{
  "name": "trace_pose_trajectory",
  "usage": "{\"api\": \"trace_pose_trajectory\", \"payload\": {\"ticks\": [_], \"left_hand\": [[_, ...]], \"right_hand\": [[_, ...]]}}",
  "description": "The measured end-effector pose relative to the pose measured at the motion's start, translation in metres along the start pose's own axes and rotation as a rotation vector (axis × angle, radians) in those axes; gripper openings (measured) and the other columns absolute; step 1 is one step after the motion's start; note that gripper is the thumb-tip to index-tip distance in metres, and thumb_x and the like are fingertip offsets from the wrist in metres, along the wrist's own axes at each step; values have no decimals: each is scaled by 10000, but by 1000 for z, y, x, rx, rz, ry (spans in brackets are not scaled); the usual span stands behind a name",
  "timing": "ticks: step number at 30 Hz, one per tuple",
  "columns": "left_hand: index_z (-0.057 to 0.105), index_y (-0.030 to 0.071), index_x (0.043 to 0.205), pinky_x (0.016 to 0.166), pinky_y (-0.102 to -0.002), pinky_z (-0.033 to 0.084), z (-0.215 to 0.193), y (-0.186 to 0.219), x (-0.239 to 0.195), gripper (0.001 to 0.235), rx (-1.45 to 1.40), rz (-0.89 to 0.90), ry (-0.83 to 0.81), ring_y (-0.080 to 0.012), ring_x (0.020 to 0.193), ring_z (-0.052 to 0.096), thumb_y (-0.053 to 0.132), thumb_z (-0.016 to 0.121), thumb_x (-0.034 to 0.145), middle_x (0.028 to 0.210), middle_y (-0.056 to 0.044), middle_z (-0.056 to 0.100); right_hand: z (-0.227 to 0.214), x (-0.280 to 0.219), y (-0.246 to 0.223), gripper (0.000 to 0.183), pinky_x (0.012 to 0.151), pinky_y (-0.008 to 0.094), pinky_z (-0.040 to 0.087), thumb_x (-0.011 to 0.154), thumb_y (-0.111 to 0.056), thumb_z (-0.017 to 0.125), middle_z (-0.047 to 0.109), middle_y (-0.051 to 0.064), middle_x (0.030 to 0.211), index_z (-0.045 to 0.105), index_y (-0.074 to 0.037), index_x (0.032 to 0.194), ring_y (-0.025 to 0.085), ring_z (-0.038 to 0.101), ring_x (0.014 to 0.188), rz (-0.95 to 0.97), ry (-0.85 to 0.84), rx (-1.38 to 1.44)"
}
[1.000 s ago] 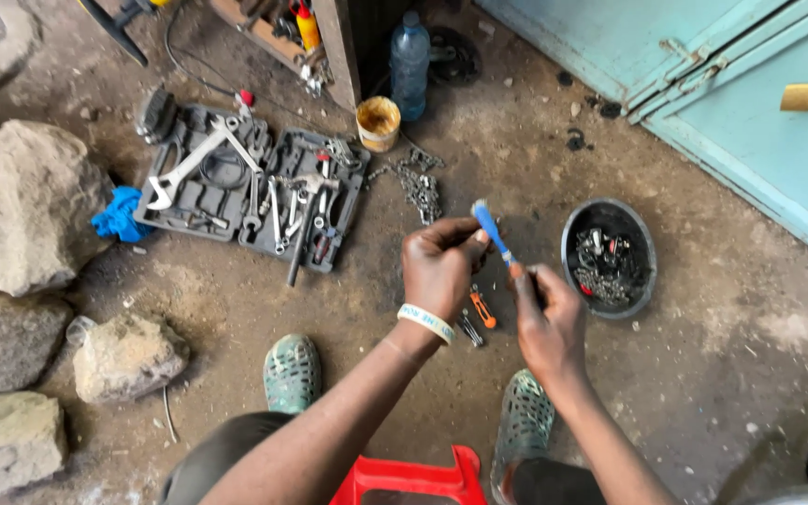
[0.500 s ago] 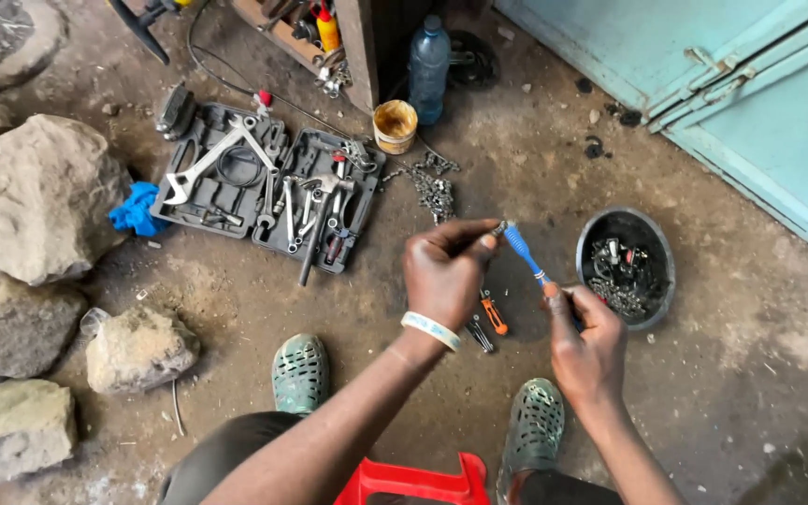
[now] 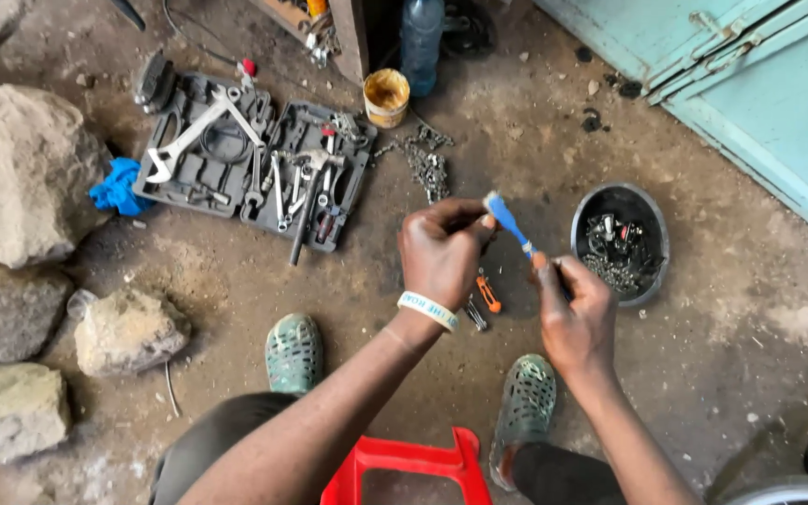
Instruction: The person sits on a red stool and scrubs a bicycle chain with a toothbrush, holding it in their left hand and scrubbing with their right. They repeatedly dip the brush into a small container of liquid and continue cleaning different sections of the chain.
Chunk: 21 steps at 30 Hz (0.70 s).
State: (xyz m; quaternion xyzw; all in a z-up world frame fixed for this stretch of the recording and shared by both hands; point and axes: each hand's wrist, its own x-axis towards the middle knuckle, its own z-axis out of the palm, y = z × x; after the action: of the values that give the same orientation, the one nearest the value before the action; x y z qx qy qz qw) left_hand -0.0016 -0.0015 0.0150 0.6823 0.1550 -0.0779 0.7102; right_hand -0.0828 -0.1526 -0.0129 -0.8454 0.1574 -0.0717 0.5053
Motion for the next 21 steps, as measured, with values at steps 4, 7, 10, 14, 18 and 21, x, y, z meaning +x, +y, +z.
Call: {"api": "trace_pose_trajectory", "payload": {"ticks": [4, 7, 10, 14, 18, 21], "left_hand": [[824, 97, 918, 734, -349, 578, -5, 5, -4, 171, 79, -74, -13, -251, 764, 782, 78, 746, 768, 732, -112, 779], [823, 114, 910, 744, -362, 577, -5, 3, -9, 168, 128, -112, -17, -274, 791, 790, 109, 751, 759, 726, -98, 779], [827, 123, 911, 759, -340, 576, -4, 6, -1, 169, 131, -105, 8, -257, 783, 788, 107, 748, 763, 717, -84, 780], [814, 79, 884, 698, -338, 582, 4, 0, -12, 155, 72, -113, -15, -241, 733, 778, 47, 739, 751, 697, -117, 761], [803, 11, 918, 681, -339, 572, 0, 0, 5, 173, -31, -86, 26, -217, 703, 747, 7, 726, 763, 717, -168, 761], [803, 3, 942, 695, -294, 577, -7, 5, 7, 188, -116, -88, 33, -227, 735, 772, -22, 706, 783, 752, -175, 779]], "right_hand": [[3, 3, 0, 269, 736, 326, 517, 1068, -168, 659, 682, 106, 706, 726, -62, 830, 138, 623, 738, 3, 5, -87], [-2, -6, -5, 256, 741, 338, 520, 1065, -134, 648, 690, 129, 724, 722, -45, 837, 157, 641, 756, 6, -12, -100], [-5, -5, -6, 260, 721, 317, 513, 1048, -154, 655, 693, 106, 702, 732, -75, 812, 133, 632, 733, 15, -7, -111], [1, -4, -7, 275, 728, 317, 518, 1058, -136, 641, 695, 113, 706, 730, -67, 807, 122, 626, 746, 18, -14, -103], [-14, 2, 1, 279, 723, 335, 522, 1055, -189, 662, 701, 130, 724, 730, -63, 816, 140, 628, 747, 17, -37, -81], [-28, -2, 7, 239, 701, 335, 494, 1042, -158, 686, 662, 118, 684, 736, -53, 833, 148, 573, 694, 67, 22, -124]]}}
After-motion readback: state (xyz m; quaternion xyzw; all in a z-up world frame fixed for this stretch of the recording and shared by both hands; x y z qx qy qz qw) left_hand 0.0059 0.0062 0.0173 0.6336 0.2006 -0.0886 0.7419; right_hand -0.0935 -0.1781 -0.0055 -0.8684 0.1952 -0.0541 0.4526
